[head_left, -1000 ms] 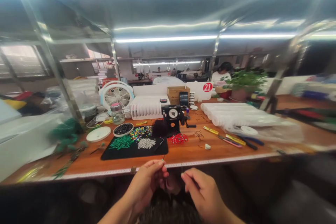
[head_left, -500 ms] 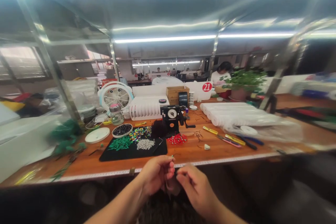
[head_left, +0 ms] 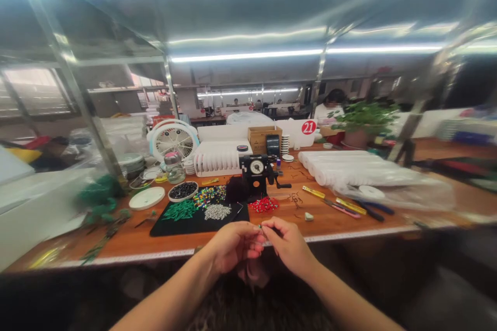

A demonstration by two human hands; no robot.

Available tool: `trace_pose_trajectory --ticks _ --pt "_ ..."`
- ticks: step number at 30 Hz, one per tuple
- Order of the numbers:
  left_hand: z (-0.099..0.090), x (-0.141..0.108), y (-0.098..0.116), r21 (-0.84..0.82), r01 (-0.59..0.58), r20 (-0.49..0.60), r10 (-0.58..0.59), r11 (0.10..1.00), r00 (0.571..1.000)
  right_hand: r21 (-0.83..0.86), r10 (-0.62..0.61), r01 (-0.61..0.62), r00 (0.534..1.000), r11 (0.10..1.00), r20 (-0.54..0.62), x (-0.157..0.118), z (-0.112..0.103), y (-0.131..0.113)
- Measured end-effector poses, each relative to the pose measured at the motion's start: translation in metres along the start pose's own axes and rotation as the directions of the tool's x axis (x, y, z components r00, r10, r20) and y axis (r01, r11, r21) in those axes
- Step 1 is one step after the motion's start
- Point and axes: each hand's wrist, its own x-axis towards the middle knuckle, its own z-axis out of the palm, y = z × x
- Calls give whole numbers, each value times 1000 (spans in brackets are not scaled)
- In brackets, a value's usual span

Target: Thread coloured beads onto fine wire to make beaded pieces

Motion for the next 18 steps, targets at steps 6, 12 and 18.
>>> trace_pose_trajectory --ticks 6,12,18 --pt "2 1 1 45 -13 -3 13 999 1000 34 26 -25 999 999 -31 3 0 0" --pt "8 2 -7 539 -231 -128 350 810 928 161 242 -235 970 959 -26 4 5 5" --pt "8 -3 -23 879 -435 102 813 196 573 383 325 -284 945 879 -46 3 20 10"
